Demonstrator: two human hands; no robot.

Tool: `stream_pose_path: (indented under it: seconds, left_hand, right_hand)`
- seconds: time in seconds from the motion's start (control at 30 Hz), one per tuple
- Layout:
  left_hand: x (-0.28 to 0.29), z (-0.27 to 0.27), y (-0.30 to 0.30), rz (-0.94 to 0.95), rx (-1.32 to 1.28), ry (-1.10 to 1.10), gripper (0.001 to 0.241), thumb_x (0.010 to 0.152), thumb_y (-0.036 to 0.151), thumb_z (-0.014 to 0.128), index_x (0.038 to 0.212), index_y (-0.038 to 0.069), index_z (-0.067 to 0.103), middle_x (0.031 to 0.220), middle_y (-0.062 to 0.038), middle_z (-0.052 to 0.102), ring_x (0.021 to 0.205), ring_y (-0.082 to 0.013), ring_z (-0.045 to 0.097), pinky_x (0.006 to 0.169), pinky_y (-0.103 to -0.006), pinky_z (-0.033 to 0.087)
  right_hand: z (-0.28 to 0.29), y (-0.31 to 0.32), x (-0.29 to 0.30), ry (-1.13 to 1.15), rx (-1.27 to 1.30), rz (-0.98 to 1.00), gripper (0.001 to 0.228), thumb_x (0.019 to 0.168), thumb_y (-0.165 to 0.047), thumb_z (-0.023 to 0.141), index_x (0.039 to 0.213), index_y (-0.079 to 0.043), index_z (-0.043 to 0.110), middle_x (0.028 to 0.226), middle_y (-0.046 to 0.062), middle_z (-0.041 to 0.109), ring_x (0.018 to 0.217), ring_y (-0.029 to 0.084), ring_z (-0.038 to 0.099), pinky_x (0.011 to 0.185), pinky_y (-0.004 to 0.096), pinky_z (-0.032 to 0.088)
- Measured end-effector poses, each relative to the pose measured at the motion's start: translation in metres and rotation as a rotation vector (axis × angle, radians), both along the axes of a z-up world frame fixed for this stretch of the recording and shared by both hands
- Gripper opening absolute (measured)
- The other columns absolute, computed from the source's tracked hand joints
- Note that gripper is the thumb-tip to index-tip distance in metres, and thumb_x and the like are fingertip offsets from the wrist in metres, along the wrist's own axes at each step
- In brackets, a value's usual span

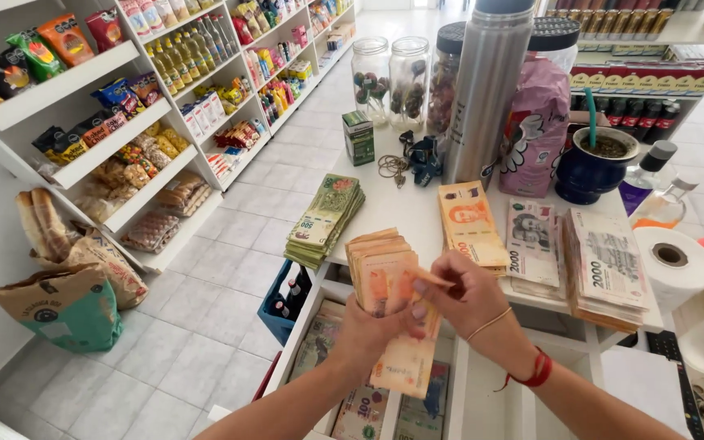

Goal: Counting and organizing stacks of Argentine Peso banknotes at a checkout counter and placing them into a cash drawer.

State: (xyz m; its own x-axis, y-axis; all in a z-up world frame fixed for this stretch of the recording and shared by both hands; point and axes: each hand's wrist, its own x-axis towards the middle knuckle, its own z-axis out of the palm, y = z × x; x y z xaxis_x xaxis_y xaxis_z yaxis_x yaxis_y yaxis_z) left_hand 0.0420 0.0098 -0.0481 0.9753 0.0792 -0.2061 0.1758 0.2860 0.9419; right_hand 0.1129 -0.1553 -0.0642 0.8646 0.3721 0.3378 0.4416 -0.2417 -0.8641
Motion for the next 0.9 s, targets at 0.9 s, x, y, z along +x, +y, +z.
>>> stream_pose_path:
  seconds: [0.9]
  left_hand:
    - [0.006, -0.008, 0.003, 0.087, -0.064, -0.076, 0.043, 0.072, 0.008, 0.084, 0.111, -0.002, 0.071, 0.107, -0.018, 0.08, 0.092, -0.0306, 0.077, 0.073, -0.0446, 0.067]
  right_hand:
    - [-0.005, -0.015, -0.008, 0.517, 0.198, -0.011, 0.029, 0.085, -0.019, 0.077, 0.1, 0.005, 0.081, 0.081, 0.015, 0.08, 0.064, 0.021, 0.068, 0.05, 0.03, 0.05]
